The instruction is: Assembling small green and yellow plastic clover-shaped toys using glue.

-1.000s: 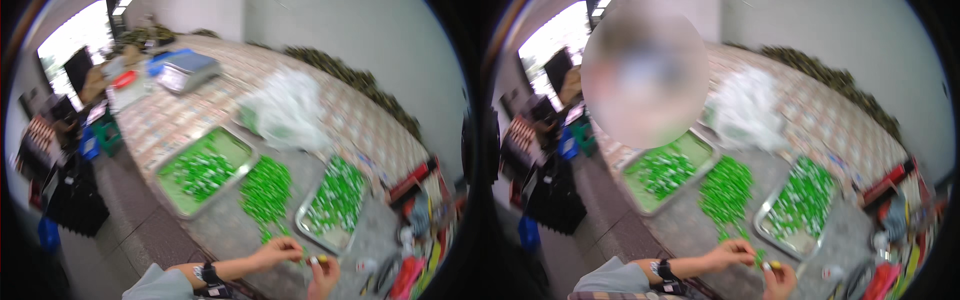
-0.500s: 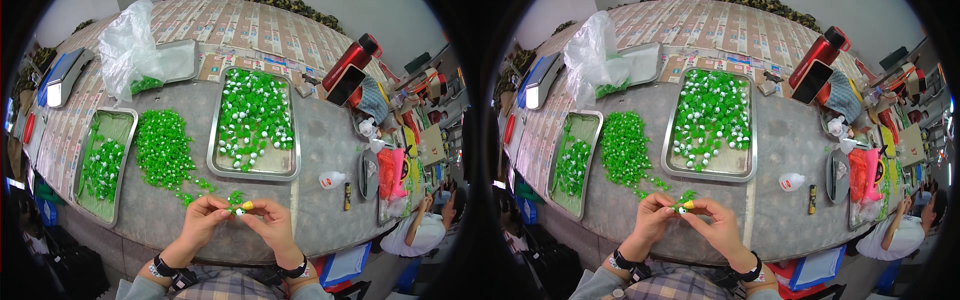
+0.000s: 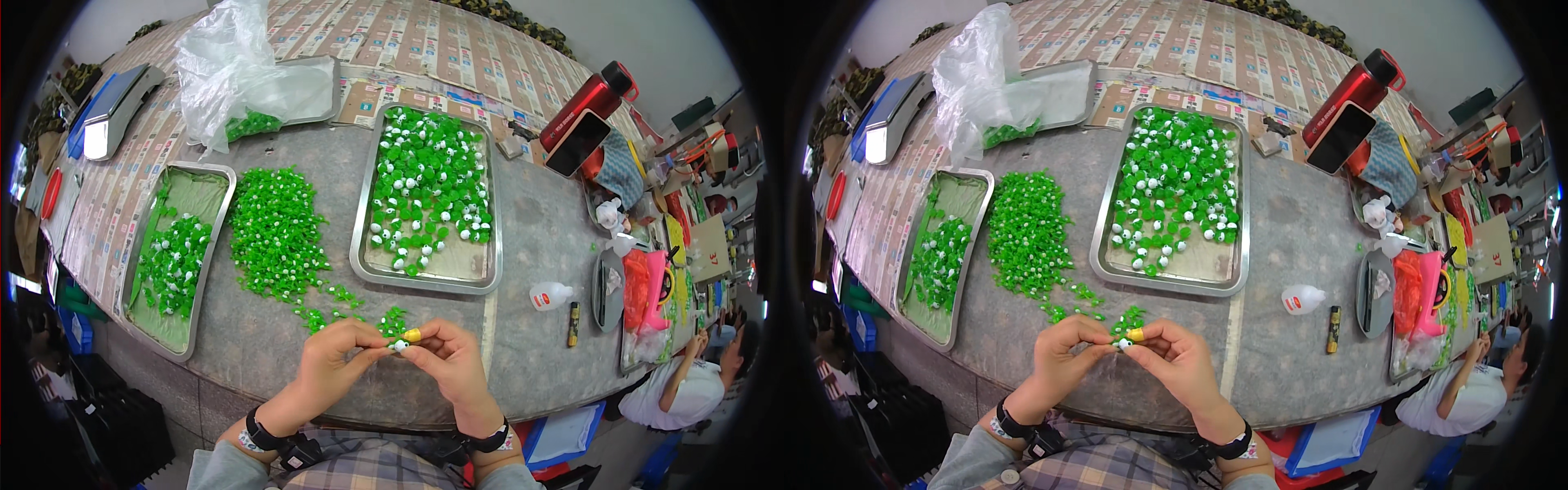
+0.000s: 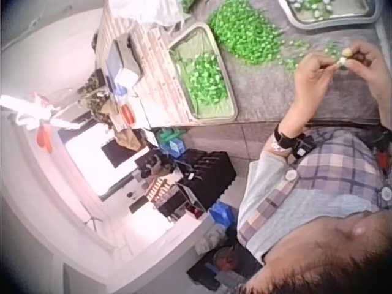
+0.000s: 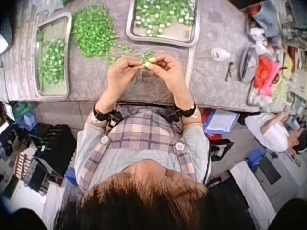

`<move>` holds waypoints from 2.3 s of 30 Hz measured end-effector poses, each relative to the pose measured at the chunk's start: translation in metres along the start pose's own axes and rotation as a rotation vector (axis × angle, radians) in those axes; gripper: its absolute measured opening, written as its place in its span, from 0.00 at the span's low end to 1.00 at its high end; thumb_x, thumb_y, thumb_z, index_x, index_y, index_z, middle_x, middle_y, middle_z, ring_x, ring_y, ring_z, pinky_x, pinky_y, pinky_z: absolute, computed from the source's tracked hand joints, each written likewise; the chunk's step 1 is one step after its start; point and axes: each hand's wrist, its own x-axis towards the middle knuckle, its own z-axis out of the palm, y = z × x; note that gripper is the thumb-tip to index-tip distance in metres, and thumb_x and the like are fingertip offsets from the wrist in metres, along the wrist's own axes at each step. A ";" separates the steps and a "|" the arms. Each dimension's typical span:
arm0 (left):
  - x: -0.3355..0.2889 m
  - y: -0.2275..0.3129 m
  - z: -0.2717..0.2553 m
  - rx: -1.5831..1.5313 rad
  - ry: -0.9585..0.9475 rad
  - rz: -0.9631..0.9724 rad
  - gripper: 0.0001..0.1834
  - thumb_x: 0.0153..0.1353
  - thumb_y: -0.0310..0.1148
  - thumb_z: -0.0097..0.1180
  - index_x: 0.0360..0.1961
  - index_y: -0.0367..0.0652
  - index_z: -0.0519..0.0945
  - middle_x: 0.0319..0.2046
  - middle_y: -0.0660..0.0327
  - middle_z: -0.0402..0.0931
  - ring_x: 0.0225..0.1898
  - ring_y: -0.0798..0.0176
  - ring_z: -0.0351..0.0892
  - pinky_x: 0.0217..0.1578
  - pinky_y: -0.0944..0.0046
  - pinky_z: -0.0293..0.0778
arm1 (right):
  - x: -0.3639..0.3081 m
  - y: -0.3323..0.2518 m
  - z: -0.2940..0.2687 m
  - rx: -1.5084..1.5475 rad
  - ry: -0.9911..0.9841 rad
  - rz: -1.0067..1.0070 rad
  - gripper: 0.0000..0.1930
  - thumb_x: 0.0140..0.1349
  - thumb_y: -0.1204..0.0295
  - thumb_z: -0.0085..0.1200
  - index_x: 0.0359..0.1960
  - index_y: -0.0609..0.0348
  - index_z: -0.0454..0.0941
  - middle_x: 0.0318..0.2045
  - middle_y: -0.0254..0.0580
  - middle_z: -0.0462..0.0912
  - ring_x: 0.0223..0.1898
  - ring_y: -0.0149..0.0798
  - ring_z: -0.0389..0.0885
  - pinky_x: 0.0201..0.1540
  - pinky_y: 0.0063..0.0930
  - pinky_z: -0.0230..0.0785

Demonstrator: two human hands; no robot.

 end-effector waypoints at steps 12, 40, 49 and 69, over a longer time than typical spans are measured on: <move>0.009 0.007 -0.002 0.228 -0.079 0.099 0.06 0.40 0.24 0.57 0.21 0.39 0.72 0.21 0.59 0.72 0.23 0.60 0.72 0.23 0.66 0.67 | 0.002 -0.001 -0.002 -0.071 0.054 0.064 0.09 0.50 0.81 0.48 0.35 0.68 0.72 0.30 0.43 0.76 0.32 0.30 0.75 0.36 0.19 0.68; -0.032 0.045 -0.006 0.312 -0.019 0.322 0.13 0.51 0.41 0.47 0.24 0.40 0.71 0.24 0.56 0.69 0.29 0.53 0.68 0.30 0.59 0.64 | -0.033 -0.017 0.018 -0.266 0.050 -0.160 0.09 0.49 0.77 0.51 0.33 0.66 0.72 0.29 0.42 0.75 0.31 0.33 0.74 0.34 0.23 0.68; -0.037 0.043 0.004 0.318 -0.057 0.333 0.12 0.50 0.40 0.49 0.24 0.41 0.71 0.24 0.56 0.69 0.29 0.53 0.68 0.29 0.60 0.65 | -0.048 -0.019 0.014 -0.324 0.058 -0.177 0.10 0.49 0.76 0.52 0.34 0.66 0.71 0.29 0.43 0.75 0.31 0.35 0.74 0.34 0.25 0.68; -0.036 0.035 -0.003 0.189 -0.057 0.342 0.10 0.49 0.37 0.50 0.24 0.40 0.71 0.23 0.55 0.69 0.28 0.53 0.69 0.28 0.60 0.65 | -0.041 -0.017 0.016 -0.375 0.061 -0.128 0.10 0.49 0.76 0.52 0.34 0.67 0.71 0.29 0.43 0.74 0.31 0.34 0.74 0.35 0.24 0.68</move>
